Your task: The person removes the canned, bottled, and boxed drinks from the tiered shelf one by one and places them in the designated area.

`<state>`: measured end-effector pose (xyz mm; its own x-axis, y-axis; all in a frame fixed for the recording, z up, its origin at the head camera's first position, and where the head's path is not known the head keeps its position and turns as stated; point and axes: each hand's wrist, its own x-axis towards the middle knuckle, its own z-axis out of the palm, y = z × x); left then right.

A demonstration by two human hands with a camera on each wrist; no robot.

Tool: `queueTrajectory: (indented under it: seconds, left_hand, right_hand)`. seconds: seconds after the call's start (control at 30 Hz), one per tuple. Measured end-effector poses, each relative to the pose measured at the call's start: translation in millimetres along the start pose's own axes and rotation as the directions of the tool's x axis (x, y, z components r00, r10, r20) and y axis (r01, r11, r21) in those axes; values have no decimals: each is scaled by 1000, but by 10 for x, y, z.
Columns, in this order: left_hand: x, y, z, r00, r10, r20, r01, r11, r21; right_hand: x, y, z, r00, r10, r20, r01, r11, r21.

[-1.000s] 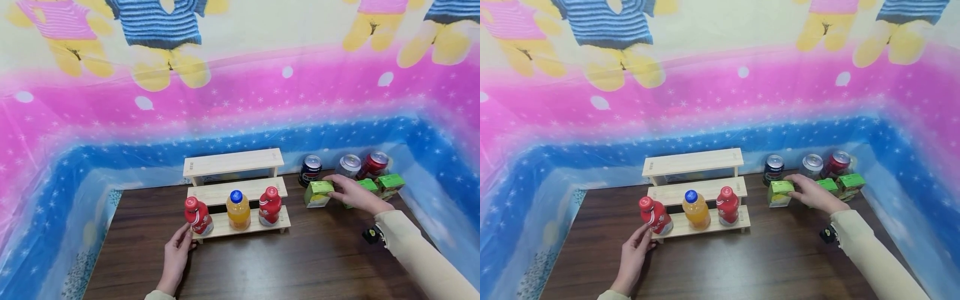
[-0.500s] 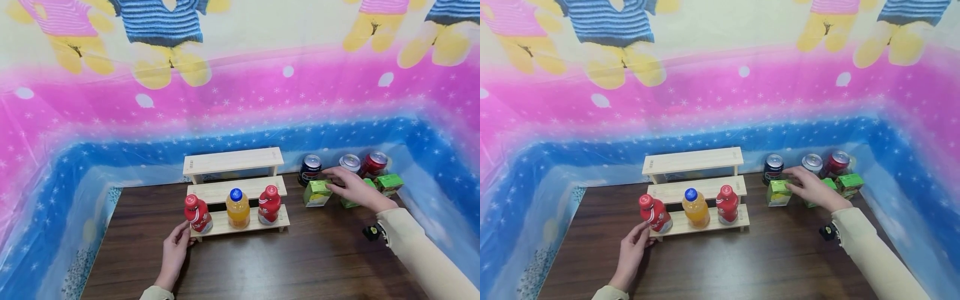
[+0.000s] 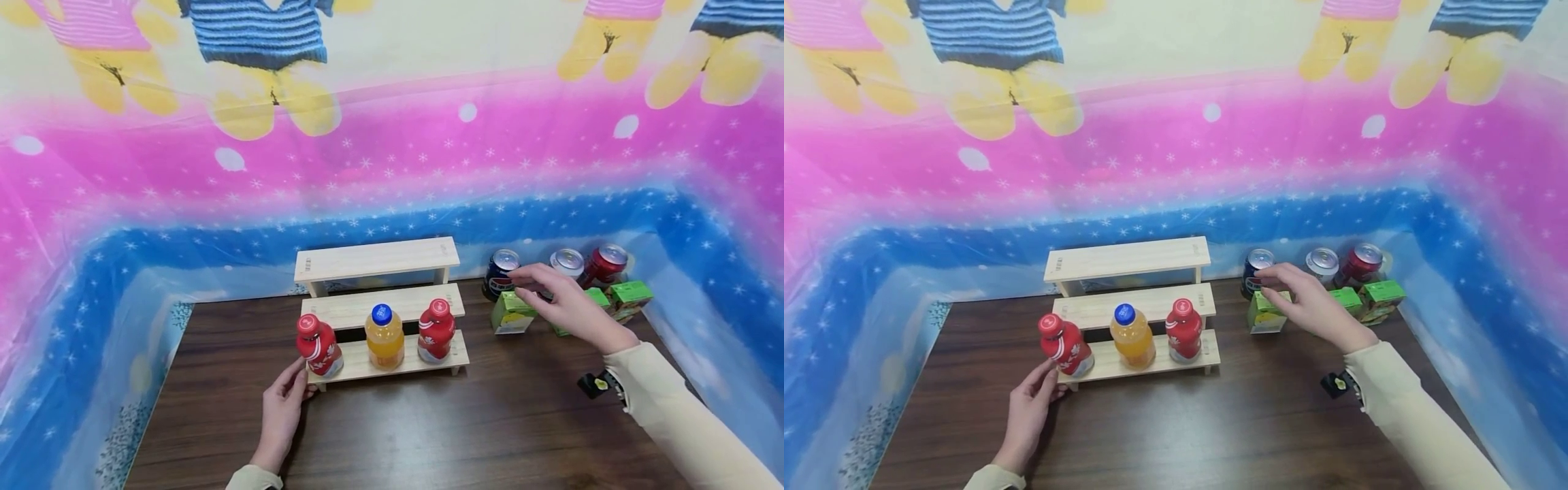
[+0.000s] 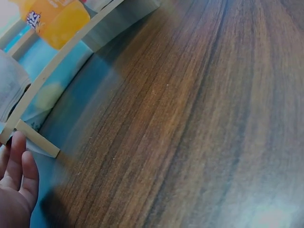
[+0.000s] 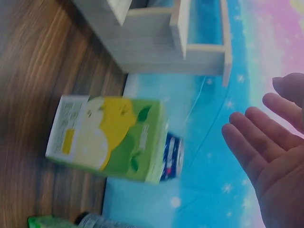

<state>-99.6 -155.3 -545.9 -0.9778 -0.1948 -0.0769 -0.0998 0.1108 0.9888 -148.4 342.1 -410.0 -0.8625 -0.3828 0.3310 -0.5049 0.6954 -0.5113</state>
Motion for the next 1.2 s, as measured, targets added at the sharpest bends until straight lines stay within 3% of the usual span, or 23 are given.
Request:
queueTrajectory:
  seconds: [0.17,0.63,0.8,1.2]
  left_hand:
    - [-17,-13,9,1000,23,-12,-23,1000,-6]
    - [-22,-86,64,995,76,-63,-76,997,-12]
    - [-26,-92,79,993,89,-76,-89,996,2]
    - [-45,-96,87,993,97,-73,-99,995,-17]
  right_hand:
    - [51,-155,48,1000,3,28,-3,1000,29]
    - [241,-616,263,995,-90,51,80,983,163]
    - [275,-688,392,994,-104,26,97,977,192]
    - [253,-783,671,998,-55,39,43,967,250]
